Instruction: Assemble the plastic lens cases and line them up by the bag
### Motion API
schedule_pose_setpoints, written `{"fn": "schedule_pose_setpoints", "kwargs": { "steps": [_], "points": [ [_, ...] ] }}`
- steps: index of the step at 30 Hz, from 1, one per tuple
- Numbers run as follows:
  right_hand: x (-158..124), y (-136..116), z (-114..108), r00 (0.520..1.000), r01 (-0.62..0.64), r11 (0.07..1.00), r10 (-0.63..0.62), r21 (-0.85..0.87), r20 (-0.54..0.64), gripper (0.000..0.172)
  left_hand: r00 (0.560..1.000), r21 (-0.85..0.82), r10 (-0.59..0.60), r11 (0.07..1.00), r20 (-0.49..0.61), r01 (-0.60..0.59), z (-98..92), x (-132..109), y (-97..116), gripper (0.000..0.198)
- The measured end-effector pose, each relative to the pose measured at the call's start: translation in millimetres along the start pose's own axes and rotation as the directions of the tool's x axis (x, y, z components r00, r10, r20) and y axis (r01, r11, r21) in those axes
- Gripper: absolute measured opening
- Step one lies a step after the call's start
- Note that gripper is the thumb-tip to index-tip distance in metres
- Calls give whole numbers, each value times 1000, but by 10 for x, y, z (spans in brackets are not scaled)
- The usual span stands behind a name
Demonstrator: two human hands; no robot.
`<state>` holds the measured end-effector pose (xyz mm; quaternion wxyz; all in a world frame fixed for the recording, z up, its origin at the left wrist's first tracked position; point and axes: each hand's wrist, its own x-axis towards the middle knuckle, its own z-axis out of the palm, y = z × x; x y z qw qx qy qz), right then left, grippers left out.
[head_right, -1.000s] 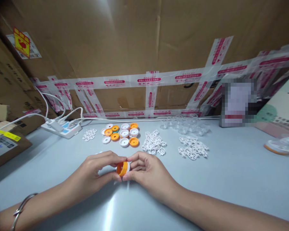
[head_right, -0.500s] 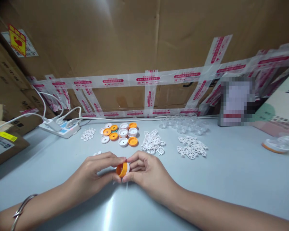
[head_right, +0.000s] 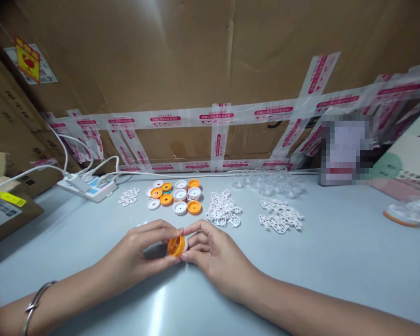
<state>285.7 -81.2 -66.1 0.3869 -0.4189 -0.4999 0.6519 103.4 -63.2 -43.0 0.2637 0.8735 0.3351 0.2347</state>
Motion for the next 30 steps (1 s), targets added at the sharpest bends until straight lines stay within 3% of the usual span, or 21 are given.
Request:
{"fn": "schedule_pose_setpoints", "kwargs": {
  "steps": [6,10,12,15,17,19,21,25,30],
  "points": [
    [-25,1,39,1000,20,997,-18,-79,22,38,1000,27,5,1000,-17,-4,15,-45,-21,27],
    [28,-285,-118,998,63,930,-55,-362,33,26,1000,106,18,994,11,-19,34,-51,0,25],
    [53,-523,-354,993,101,826,-118,-554,5,22,1000,141,24,990,1,-24,55,-47,10,27],
    [56,-843,-838,974,66,499,-221,-864,-54,19,999,163,35,986,-22,-31,98,-48,4,33],
    [42,-956,-1134,996,-8,336,-77,-942,-36,16,998,160,58,986,-31,-52,128,-52,-14,36],
    [33,-980,-1327,995,-40,249,100,-968,-15,17,996,152,78,986,-39,-71,155,-55,-36,38],
    [38,-943,-1401,986,-47,217,165,-975,-11,23,996,149,83,986,-43,-76,175,-54,-54,37],
    [69,-837,-1348,972,-56,207,235,-977,-6,29,996,156,85,985,-42,-78,196,-49,-65,36],
    [93,-777,-1338,965,-72,239,261,-968,-7,18,995,153,89,985,-55,-80,201,-34,-66,37]
  ]
}}
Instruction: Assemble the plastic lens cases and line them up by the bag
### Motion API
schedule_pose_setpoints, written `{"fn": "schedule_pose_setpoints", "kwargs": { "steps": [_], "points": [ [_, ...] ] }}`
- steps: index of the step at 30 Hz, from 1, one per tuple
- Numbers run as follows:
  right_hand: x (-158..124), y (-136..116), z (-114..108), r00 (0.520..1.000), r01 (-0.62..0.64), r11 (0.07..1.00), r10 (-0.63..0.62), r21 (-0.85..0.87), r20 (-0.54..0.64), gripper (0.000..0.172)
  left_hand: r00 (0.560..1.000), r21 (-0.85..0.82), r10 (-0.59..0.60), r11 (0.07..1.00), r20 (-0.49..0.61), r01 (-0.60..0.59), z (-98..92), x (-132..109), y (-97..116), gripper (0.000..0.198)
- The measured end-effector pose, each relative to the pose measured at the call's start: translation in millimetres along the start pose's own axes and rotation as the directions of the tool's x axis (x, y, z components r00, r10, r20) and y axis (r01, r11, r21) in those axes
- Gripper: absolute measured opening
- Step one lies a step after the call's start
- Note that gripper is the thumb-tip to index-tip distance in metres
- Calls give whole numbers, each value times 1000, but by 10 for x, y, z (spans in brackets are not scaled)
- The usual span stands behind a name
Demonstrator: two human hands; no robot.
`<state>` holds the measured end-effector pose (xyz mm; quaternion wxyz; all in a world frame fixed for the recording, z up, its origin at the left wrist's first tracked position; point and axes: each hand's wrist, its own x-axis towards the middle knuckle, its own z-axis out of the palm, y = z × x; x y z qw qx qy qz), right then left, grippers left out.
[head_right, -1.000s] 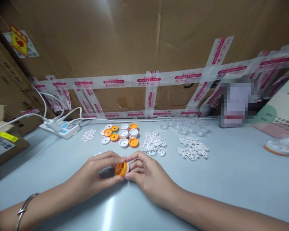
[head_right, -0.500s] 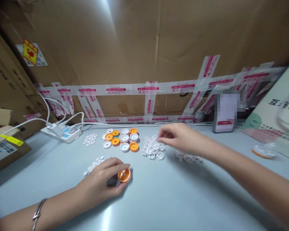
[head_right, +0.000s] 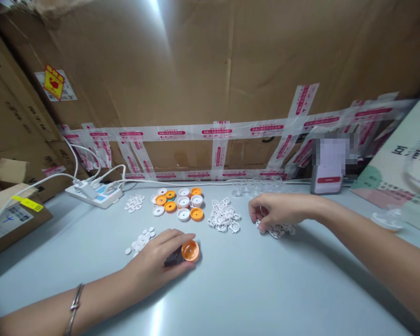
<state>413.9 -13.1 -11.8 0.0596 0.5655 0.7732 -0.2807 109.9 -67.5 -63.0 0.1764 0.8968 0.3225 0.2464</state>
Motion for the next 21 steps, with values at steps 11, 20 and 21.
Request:
{"fn": "schedule_pose_setpoints", "kwargs": {
  "steps": [11,20,21],
  "points": [
    [77,17,69,996,53,986,-39,161,-86,12,1000,3,3,1000,-9,-3,9,-3,3,36],
    [11,-446,91,934,330,652,-120,682,-337,27,995,-21,35,999,-97,-37,-41,1,-3,43],
    [16,-553,164,924,356,568,-95,742,-371,31,988,-30,55,998,-145,-60,-53,2,9,42]
  ]
}}
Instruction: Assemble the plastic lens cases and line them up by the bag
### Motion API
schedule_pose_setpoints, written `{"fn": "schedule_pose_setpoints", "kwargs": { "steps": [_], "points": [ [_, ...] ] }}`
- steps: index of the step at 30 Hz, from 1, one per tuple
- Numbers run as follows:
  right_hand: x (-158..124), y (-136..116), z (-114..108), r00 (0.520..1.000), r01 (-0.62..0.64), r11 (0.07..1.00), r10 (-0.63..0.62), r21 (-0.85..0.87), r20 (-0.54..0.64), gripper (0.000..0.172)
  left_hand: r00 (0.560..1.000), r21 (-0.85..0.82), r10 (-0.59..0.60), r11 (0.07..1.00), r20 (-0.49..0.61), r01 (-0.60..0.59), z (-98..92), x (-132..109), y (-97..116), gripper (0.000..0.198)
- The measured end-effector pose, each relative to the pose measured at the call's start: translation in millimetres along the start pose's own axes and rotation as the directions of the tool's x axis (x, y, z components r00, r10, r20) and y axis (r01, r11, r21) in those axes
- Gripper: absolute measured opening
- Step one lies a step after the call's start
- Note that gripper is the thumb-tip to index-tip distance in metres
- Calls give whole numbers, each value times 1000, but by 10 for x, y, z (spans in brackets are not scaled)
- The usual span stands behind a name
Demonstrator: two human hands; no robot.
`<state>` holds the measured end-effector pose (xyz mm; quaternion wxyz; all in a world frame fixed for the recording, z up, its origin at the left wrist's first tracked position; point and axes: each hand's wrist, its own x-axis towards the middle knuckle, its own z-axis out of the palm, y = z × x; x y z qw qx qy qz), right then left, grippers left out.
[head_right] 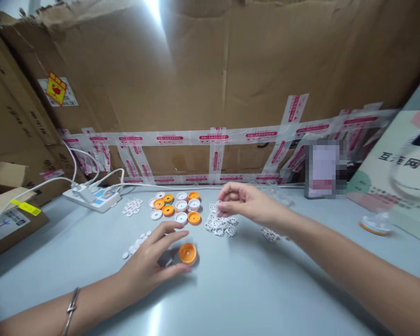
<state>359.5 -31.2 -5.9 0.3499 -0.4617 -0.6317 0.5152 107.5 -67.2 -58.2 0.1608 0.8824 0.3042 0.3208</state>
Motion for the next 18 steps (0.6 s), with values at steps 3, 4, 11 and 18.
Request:
{"fn": "schedule_pose_setpoints", "kwargs": {
  "steps": [3,4,11,18],
  "points": [
    [-53,50,394,997,-50,980,59,190,-42,39,992,-51,43,997,-118,-49,-25,1,51,36],
    [-76,73,504,997,-58,973,67,221,-35,39,989,-64,51,996,-136,-60,-27,-3,66,31],
    [-210,61,775,997,-56,943,69,327,-27,35,974,-110,66,990,-215,-91,-3,-40,65,10],
    [-240,116,886,995,-96,914,89,394,36,32,984,-150,40,986,-176,-67,-22,-42,85,11]
  ]
}}
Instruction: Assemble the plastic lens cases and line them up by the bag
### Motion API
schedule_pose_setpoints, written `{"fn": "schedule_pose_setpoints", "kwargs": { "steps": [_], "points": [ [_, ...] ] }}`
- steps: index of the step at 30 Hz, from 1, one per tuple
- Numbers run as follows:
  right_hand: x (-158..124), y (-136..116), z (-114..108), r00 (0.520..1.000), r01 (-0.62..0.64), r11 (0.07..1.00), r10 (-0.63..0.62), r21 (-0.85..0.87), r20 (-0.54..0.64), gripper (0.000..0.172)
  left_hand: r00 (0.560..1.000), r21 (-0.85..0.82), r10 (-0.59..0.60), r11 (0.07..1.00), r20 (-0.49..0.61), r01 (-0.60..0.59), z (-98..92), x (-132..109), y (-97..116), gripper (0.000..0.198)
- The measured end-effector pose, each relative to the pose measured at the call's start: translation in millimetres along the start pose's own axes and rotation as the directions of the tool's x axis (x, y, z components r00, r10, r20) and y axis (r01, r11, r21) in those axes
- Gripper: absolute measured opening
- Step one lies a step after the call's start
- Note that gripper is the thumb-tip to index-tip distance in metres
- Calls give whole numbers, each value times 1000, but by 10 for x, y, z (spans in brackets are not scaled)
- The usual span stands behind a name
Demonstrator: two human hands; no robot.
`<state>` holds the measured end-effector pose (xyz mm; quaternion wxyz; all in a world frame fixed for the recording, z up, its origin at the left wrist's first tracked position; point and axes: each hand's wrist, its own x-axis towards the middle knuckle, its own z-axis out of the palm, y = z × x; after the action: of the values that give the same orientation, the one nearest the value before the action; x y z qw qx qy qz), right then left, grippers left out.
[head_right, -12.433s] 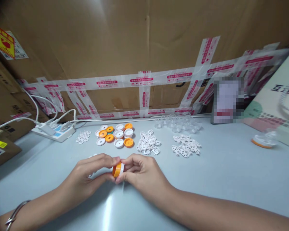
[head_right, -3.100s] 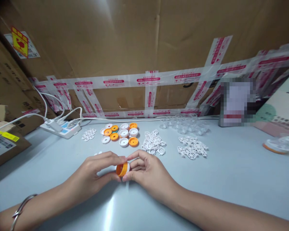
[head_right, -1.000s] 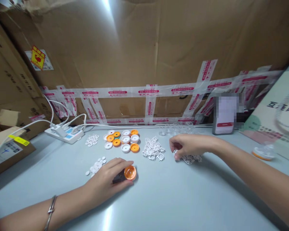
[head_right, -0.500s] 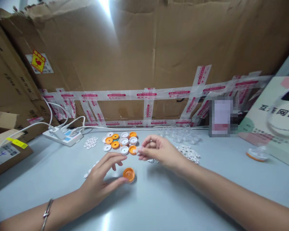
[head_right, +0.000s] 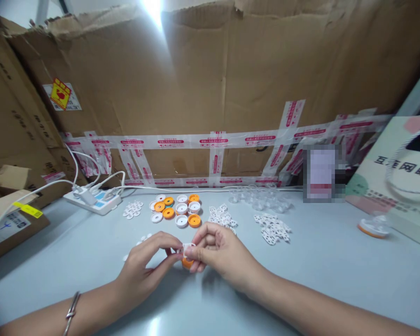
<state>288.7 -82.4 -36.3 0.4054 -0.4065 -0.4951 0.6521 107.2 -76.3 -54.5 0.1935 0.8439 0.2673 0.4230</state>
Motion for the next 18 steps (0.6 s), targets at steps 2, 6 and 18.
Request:
{"fn": "schedule_pose_setpoints", "kwargs": {
  "steps": [2,6,18],
  "points": [
    [17,-14,-27,1000,7,999,-7,-34,9,33,1000,-26,-2,1000,3,2,-1,10,7,11],
    [143,-206,-367,972,183,935,-219,-305,-89,35,995,-47,-86,995,-59,83,-20,43,-12,9],
    [601,-48,-1214,891,241,362,-450,-901,57,21,976,-102,-216,971,17,217,57,212,-153,9]
  ]
}}
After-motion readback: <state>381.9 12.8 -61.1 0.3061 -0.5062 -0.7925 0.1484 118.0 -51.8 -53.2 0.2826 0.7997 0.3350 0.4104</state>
